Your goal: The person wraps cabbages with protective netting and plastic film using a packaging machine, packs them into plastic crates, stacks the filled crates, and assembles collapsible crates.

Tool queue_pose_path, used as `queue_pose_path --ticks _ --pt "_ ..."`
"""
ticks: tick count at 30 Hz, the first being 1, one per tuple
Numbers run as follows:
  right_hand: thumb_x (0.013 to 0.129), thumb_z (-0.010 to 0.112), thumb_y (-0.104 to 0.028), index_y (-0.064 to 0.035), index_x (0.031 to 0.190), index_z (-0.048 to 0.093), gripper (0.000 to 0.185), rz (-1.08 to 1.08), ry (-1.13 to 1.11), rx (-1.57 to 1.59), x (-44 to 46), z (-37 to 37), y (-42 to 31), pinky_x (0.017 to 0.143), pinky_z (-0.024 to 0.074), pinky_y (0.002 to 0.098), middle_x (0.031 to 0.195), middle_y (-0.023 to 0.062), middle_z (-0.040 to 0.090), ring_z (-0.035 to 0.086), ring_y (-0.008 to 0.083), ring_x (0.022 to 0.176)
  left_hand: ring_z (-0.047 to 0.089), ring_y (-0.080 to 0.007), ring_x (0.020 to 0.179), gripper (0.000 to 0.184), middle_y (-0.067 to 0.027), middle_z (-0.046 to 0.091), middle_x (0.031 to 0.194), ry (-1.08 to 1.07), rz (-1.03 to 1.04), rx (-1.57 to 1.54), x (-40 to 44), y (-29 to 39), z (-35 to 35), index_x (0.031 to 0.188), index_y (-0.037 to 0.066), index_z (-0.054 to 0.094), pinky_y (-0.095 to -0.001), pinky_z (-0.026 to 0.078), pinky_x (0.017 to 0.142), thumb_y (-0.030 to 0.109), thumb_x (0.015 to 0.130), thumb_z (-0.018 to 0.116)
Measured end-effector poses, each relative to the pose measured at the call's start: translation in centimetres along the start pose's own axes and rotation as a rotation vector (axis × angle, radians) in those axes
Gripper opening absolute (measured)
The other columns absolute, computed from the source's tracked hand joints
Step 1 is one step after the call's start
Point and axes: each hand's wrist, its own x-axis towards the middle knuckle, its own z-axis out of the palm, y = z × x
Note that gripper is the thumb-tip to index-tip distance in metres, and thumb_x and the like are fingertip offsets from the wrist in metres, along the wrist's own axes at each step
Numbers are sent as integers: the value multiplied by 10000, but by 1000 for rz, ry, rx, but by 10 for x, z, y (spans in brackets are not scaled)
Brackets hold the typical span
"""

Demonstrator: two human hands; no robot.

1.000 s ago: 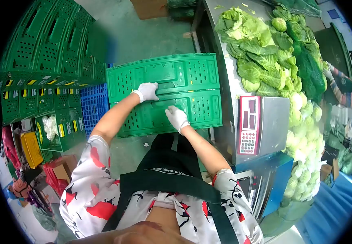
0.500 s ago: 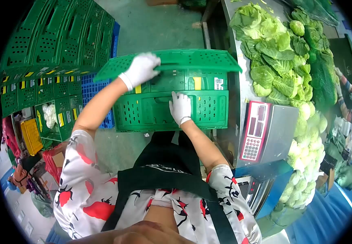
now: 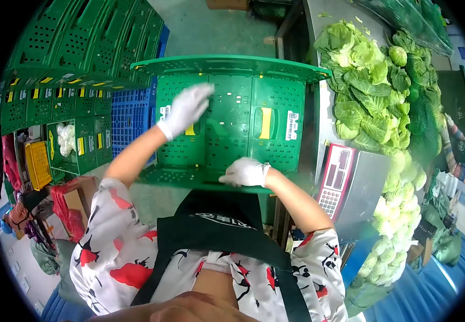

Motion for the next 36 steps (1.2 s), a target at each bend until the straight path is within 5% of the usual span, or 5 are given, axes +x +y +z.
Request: queue_pose_path --ticks 3,7,14,19,36 --pt "940 550 -490 -18 880 723 506 163 -126 546 43 -6 66 672 548 398 782 113 711 701 222 711 580 -319 1164 416 -127 608 1272 -390 69 -66 -84 10 35 1289 65 568 -411 459 1009 105 876 599" --pt "910 613 -480 17 852 708 509 515 647 -311 82 -51 84 790 543 454 863 249 697 686 394 881 388 -273 1385 462 -79 483 1440 -796 343 341 -141 15 59 1359 109 545 -439 287 1161 285 933 571" --pt "816 674 -517 22 1164 545 654 564 817 -299 120 -35 142 819 538 450 957 267 695 687 396 917 390 -280 1379 290 -84 611 1227 -788 402 324 -114 30 46 1096 118 658 -510 142 1215 342 940 557" --pt "838 579 -460 -31 1016 571 464 523 1028 -371 13 -35 75 708 537 492 763 237 674 680 408 750 544 -250 655 297 -52 565 606 -443 298 138 -119 27 1 679 127 550 -352 421 695 300 919 571" --pt "933 567 -447 -26 1075 642 451 510 1547 -254 -181 75 51 747 528 451 916 199 675 663 359 861 555 -304 760 245 -116 577 779 -128 217 -165 -75 102 -117 1108 98 672 -422 458 713 85 864 659"
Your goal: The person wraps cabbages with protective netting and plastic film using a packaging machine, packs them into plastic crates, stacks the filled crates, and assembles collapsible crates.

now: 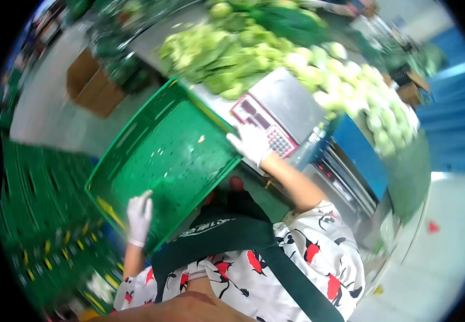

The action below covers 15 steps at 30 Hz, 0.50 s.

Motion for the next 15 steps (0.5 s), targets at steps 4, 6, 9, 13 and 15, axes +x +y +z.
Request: queue_pose_path --ticks 4,6,9,13,15 --pt "921 586 -451 -18 1085 639 465 228 -48 270 -98 -32 15 739 525 443 904 177 683 671 337 844 592 -276 831 327 -90 619 851 -237 355 -108 51 74 29 1177 80 638 -391 472 772 118 854 675" --pt "917 589 -467 -19 1144 628 504 424 -272 393 -137 -67 19 764 531 425 900 164 695 683 325 841 601 -261 876 354 -79 640 893 -376 473 -161 69 108 41 1209 77 620 -380 468 828 153 866 668" --pt "927 570 -499 -14 1231 608 574 455 -215 438 -193 -29 73 814 534 392 951 153 714 694 317 893 606 -253 894 366 -52 656 937 -420 608 -180 81 141 106 1225 81 610 -373 473 836 152 869 666" --pt "938 586 -478 -23 1261 599 558 511 -154 589 -253 -45 108 817 529 346 947 156 711 692 299 882 620 -241 894 378 -38 670 958 -445 660 -357 111 202 145 1230 97 610 -360 486 816 102 857 672" --pt "944 597 -446 -39 1245 619 506 536 -86 695 -277 -62 132 825 527 328 965 154 713 694 261 876 649 -242 900 363 -67 683 983 -475 580 -484 135 241 165 1228 74 627 -342 508 838 70 867 656"
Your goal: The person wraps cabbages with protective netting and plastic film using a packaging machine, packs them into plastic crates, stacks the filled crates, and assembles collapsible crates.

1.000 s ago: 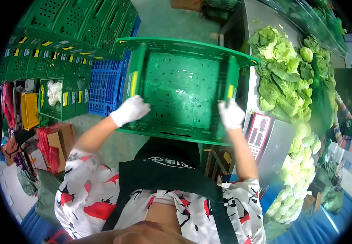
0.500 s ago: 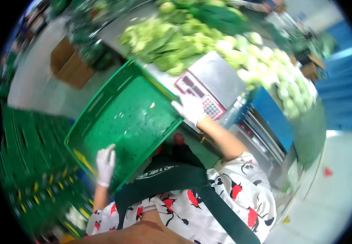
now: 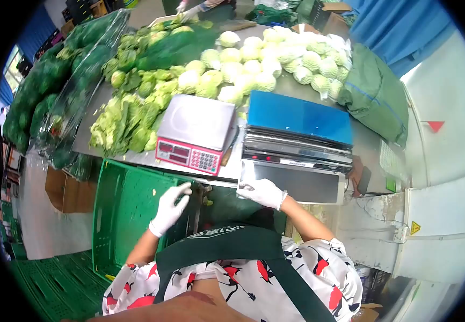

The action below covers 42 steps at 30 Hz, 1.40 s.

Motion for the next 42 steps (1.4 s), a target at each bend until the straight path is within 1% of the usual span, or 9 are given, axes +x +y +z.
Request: queue_pose_path --ticks 6,13,16,19,24,30,36,40,42 --pt "938 649 -313 -40 1210 650 385 -64 254 325 -15 -170 74 905 496 288 1055 88 712 650 148 956 637 -135 935 382 -84 691 1077 103 -117 -210 180 1 85 1306 50 600 -277 505 851 83 926 622" --pt "882 707 -340 -19 1176 662 438 33 384 549 113 -345 168 841 501 314 1098 67 679 620 150 967 674 -210 940 417 -153 692 1101 -27 -100 -216 417 -32 186 1278 -7 577 -321 531 837 224 937 633" --pt "871 713 -353 -19 1144 675 432 103 286 633 201 -366 198 812 504 314 1059 85 681 623 153 951 667 -187 890 415 -126 698 1060 -95 -519 -682 473 -29 223 1263 -14 594 -291 519 793 271 962 608" --pt "861 722 -377 15 1206 620 532 252 290 751 282 -370 231 849 510 333 1144 122 643 623 196 1005 636 -127 891 388 -76 690 974 -74 -625 -483 515 -58 256 1237 7 635 -252 489 750 292 978 588" --pt "822 745 -419 76 1227 575 662 351 440 671 377 -389 279 853 505 356 1187 168 602 609 238 1012 642 -247 1101 391 -170 682 1180 40 -321 -93 561 -133 255 1237 -8 633 -343 480 956 262 956 598" --pt "801 771 -425 14 1282 578 679 122 758 963 416 -432 250 764 483 300 1165 76 656 618 178 978 670 -279 1070 357 -193 698 1124 237 -230 24 613 -142 226 1195 5 657 -342 502 934 240 933 599" --pt "764 794 -440 127 1251 552 785 94 804 1330 468 -458 208 920 494 338 1173 171 661 641 246 1032 688 -273 1003 329 -182 712 1063 203 -131 -52 675 -126 263 1163 42 679 -348 516 903 240 910 607" --pt "740 780 -425 -41 1426 421 864 258 859 1256 458 -459 200 1048 390 482 1406 150 499 504 302 1259 684 -251 1003 348 -182 712 1061 157 -142 -200 678 -129 284 1156 26 680 -332 509 908 266 911 625" --pt "743 757 -471 -79 1440 396 877 76 743 1444 447 -453 219 1062 353 528 1430 141 467 465 312 1294 667 -237 1038 398 -166 700 1114 141 -127 -290 672 -128 274 1216 23 647 -324 502 920 289 920 631"
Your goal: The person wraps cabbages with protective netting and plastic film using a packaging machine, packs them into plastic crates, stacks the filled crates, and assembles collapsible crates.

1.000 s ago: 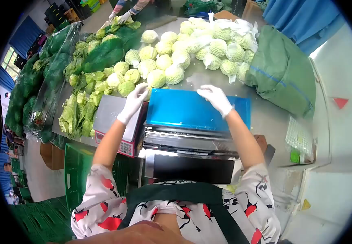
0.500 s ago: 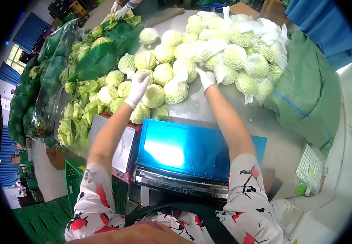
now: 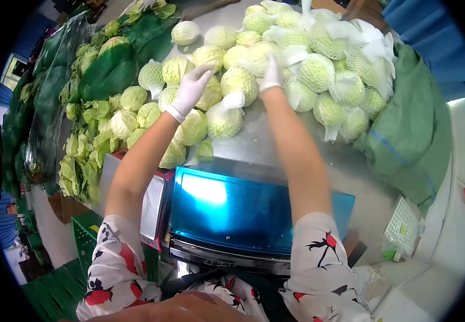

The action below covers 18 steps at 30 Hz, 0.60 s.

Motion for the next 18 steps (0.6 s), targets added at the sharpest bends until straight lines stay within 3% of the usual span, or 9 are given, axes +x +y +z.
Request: queue_pose_path --ticks 2,5,6,9,12,13,14,16,18 --pt "781 696 -526 -123 1422 409 810 50 -118 97 8 -18 0 1070 359 525 1404 123 491 487 294 1273 635 -225 1092 462 -155 668 1191 -10 -5 -86 -11 18 -13 1295 20 586 -324 492 939 299 930 634" --pt "831 675 -470 -133 1422 411 729 -83 -405 -61 -43 -2 -17 1050 405 501 1374 114 521 525 260 1233 559 -219 1206 579 -136 579 1337 -24 -89 -274 -40 64 -29 1424 20 448 -350 464 990 291 946 629" --pt "905 634 -387 -87 1400 437 611 -70 -564 -82 -69 11 -21 1007 465 432 1342 109 548 550 230 1206 529 -223 1247 612 -124 543 1381 -26 -150 -373 -53 83 -35 1456 23 400 -368 449 1016 284 950 625" --pt "874 661 -441 -30 1285 565 589 -10 -892 -387 -118 38 6 943 497 342 1238 111 613 622 198 1085 476 -259 1317 668 -122 475 1455 -134 -256 -872 -96 95 -61 1487 41 346 -441 412 1076 343 952 607" --pt "871 689 -404 23 1165 650 520 264 -737 -520 -159 47 9 844 515 285 1086 101 678 656 157 952 482 -278 1314 634 -133 488 1441 42 -408 -1171 -164 68 -106 1469 37 369 -459 401 1090 342 960 593" --pt "871 697 -389 40 1125 666 499 83 -650 -618 -142 34 24 802 513 287 1025 92 691 658 153 911 480 -289 1319 610 -128 493 1437 144 -406 -1202 -193 66 -119 1457 34 384 -464 388 1102 343 968 578" --pt "871 705 -373 56 1084 682 480 -97 -558 -711 -117 9 41 761 511 288 964 83 705 659 148 870 496 -284 1304 592 -135 504 1424 242 -432 -1159 -223 64 -135 1446 24 394 -451 399 1096 329 972 574" --pt "831 759 -374 40 1037 704 465 17 -433 -778 -99 -28 56 733 496 300 922 72 709 653 153 831 540 -263 1253 568 -148 537 1383 404 -409 -993 -275 63 -164 1427 8 414 -410 428 1067 292 967 590" --pt "830 762 -376 20 1127 670 504 122 -305 -924 -115 -26 64 768 501 294 1035 87 688 655 175 874 582 -234 1190 559 -152 575 1331 546 -392 -684 -310 59 -185 1414 1 432 -370 454 1030 252 953 623"
